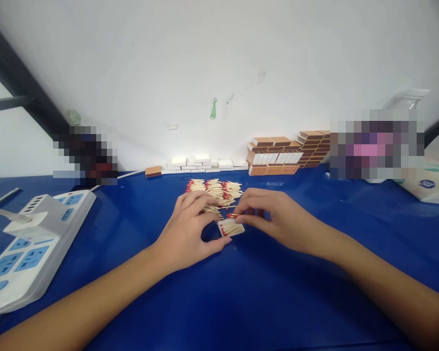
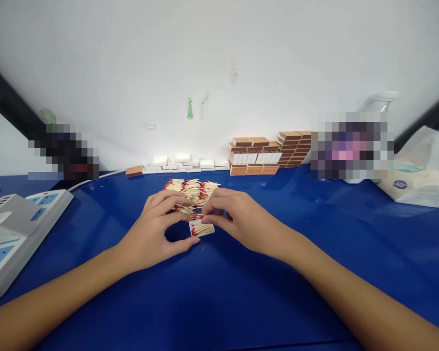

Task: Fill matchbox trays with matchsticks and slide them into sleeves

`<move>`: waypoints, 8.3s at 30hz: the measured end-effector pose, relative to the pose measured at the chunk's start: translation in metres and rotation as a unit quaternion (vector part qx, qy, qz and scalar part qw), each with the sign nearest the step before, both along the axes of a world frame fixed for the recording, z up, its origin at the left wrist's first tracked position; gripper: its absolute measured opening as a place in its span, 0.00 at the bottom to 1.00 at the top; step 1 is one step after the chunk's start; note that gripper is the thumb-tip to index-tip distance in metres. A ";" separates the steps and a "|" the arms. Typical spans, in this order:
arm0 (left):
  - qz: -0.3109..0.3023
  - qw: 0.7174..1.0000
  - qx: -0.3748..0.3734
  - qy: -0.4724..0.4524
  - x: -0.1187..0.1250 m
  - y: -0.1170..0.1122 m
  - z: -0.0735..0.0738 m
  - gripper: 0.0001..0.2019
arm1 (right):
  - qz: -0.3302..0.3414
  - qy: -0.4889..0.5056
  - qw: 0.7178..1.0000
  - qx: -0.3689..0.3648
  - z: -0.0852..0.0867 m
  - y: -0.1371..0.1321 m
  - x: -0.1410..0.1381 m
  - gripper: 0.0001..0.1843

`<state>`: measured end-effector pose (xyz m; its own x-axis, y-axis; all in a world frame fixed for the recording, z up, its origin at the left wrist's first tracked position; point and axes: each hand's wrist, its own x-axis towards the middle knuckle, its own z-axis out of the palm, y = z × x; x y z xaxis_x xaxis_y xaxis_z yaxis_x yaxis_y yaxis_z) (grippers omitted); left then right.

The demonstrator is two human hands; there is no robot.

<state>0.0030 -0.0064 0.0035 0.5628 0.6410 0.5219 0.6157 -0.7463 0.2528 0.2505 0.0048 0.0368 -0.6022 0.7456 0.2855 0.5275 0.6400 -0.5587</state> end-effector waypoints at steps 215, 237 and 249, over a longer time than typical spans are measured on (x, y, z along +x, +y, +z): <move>-0.068 0.998 0.003 -0.004 0.001 -0.001 -0.001 0.12 | -0.060 -0.112 0.992 0.019 -0.039 0.038 0.001 0.07; -0.019 0.999 0.027 -0.016 0.000 0.001 0.000 0.11 | 0.040 -0.052 0.994 -0.091 -0.005 0.001 0.001 0.09; -0.029 0.999 0.020 -0.015 0.001 0.000 0.000 0.11 | 0.037 -0.063 0.994 -0.083 -0.011 0.000 -0.001 0.07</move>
